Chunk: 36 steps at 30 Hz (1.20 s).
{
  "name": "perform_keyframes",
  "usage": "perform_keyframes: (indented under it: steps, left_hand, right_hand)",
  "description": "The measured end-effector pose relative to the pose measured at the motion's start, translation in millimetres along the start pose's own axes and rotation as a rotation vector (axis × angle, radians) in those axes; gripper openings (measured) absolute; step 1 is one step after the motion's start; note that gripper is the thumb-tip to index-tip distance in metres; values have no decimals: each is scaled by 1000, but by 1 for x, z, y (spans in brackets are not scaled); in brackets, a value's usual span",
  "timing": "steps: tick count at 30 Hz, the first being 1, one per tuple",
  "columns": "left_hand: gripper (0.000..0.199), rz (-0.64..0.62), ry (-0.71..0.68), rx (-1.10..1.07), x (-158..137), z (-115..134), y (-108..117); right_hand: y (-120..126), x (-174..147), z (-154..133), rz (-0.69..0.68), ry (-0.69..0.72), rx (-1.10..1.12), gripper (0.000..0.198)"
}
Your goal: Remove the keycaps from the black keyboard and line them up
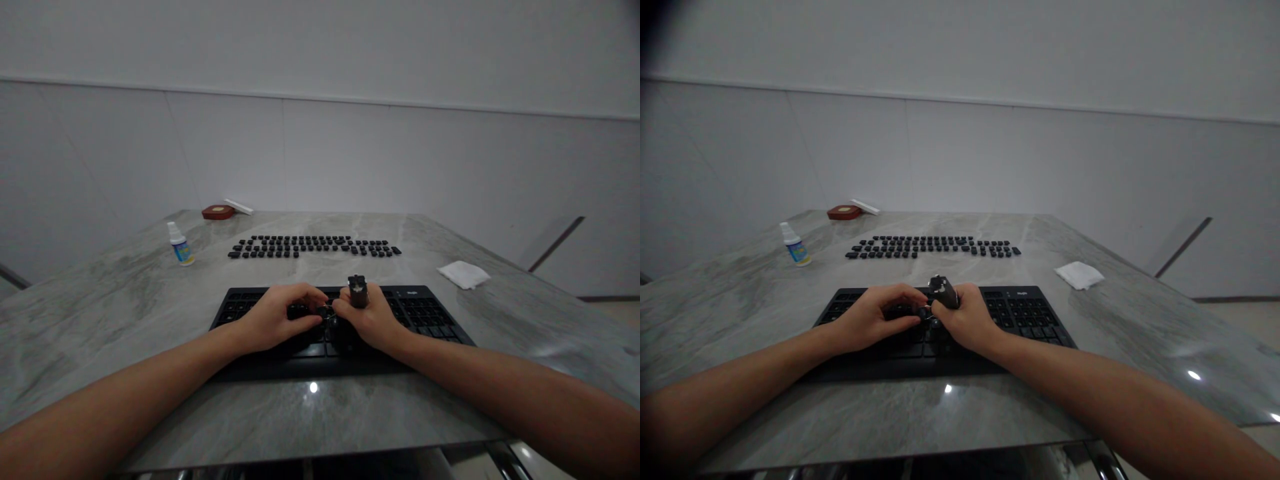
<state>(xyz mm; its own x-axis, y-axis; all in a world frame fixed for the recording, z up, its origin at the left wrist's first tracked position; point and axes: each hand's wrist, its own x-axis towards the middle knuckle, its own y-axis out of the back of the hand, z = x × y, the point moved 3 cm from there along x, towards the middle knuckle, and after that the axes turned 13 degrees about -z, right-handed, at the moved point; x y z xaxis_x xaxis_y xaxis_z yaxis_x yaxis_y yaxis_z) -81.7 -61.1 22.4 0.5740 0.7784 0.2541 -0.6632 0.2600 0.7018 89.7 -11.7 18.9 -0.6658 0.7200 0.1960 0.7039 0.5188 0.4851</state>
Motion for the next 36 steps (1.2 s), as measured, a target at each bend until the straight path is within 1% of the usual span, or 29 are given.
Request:
perform_keyframes:
  steps: [4, 9, 16, 27, 30, 33, 36]
  left_hand:
    - [21, -23, -12, 57, 0, 4, 2]
    - [22, -9, -10, 69, -1, 4, 2]
    - [24, 15, 15, 48, -2, 3, 2]
    - [24, 41, -14, 9, -3, 2, 3]
    - [21, 77, -33, 17, -3, 2, 4]
    - [19, 141, -74, 72, -3, 5, 6]
    - [17, 174, -124, 137, -4, 8, 7]
  right_hand:
    - [0, 0, 1, 4, 3, 17, 33]
    - [1, -1, 0, 4, 18, 10, 34]
    - [1, -3, -3, -12, 61, 7, 36]
    - [2, -4, -2, -12, 98, 14, 39]
    - [1, -4, 0, -4, 103, 13, 40]
    - [1, -4, 2, 7, 100, 15, 40]
    - [1, -3, 4, 9, 96, 14, 41]
